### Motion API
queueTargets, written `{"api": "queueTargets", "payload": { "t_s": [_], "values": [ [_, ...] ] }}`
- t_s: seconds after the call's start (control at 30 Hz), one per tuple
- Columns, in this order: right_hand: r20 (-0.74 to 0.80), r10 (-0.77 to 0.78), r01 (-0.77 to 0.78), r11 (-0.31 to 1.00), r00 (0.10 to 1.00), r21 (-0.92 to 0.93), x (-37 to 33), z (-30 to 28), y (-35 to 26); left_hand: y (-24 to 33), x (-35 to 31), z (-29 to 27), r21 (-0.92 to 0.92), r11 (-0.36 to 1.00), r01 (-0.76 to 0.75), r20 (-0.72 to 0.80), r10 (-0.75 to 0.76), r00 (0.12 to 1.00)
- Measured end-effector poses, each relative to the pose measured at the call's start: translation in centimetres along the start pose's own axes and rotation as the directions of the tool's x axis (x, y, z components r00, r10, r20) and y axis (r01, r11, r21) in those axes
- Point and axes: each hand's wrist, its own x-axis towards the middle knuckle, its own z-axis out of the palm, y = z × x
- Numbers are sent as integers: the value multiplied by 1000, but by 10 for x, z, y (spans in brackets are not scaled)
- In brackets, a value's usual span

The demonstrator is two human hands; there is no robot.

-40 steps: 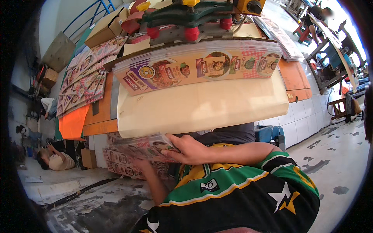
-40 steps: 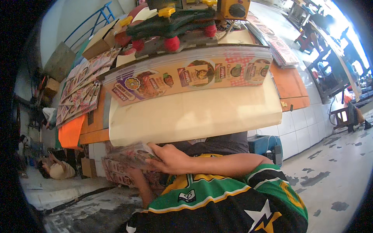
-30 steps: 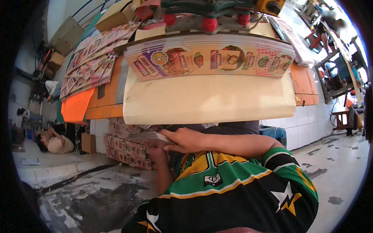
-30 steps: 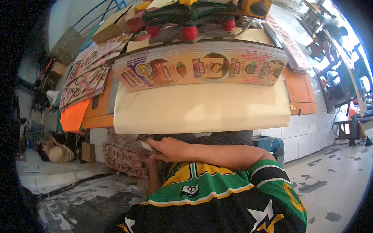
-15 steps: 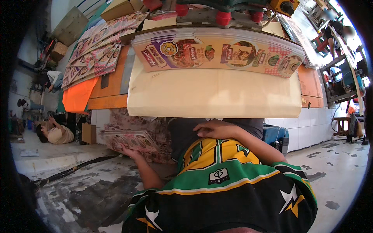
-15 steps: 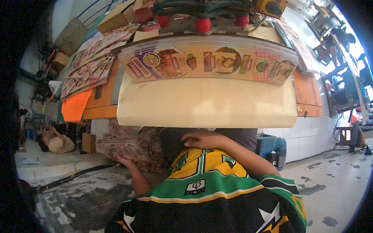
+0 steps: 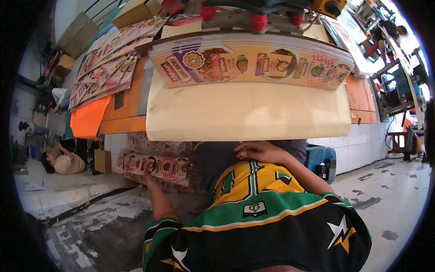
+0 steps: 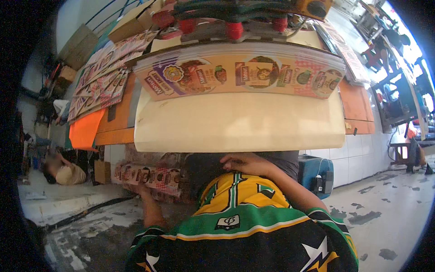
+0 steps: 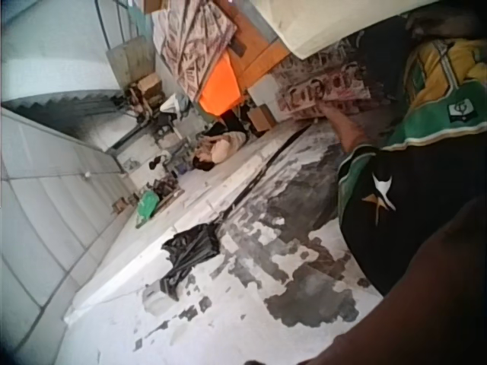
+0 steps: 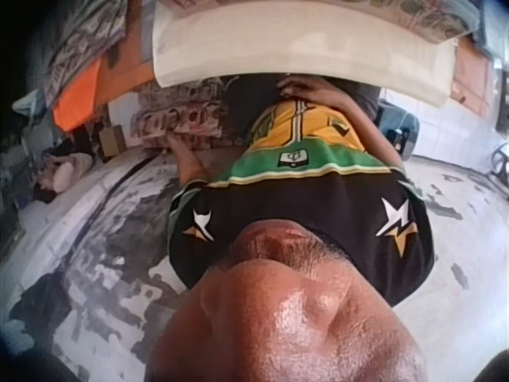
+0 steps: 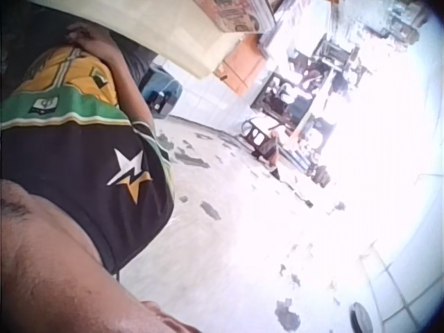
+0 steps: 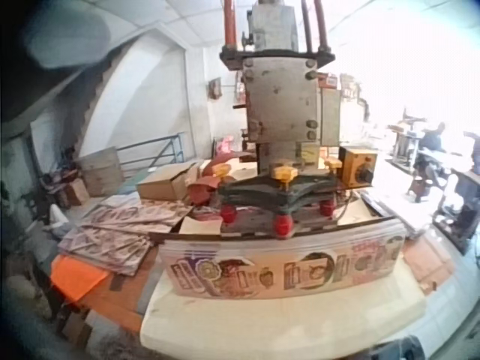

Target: The person flips through and aligns a stack of printed packaging sheets on a machine table, then separates and stacks batches of the sheets by hand.

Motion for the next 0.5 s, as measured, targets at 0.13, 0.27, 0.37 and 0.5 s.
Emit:
{"api": "queueTargets", "payload": {
  "t_s": [0.13, 0.27, 0.37, 0.5],
  "values": [
    [-59, 6, -5, 1000, 998, 19, -8, -2, 3, 25, 33, 9, 260, 958, -123, -20, 132, 991],
    [-66, -28, 25, 998, 997, -51, -13, -4, 2, 55, 67, 13, 749, -642, -164, 361, 188, 913],
    [-72, -9, 9, 1000, 997, -10, -13, -5, 6, 39, 71, 26, 521, -845, -122, 408, 120, 905],
    [-79, -5, -1, 997, 997, -75, -13, -5, 4, 15, 11, 82, 126, 990, 67, 43, -73, 996]
  ]
}}
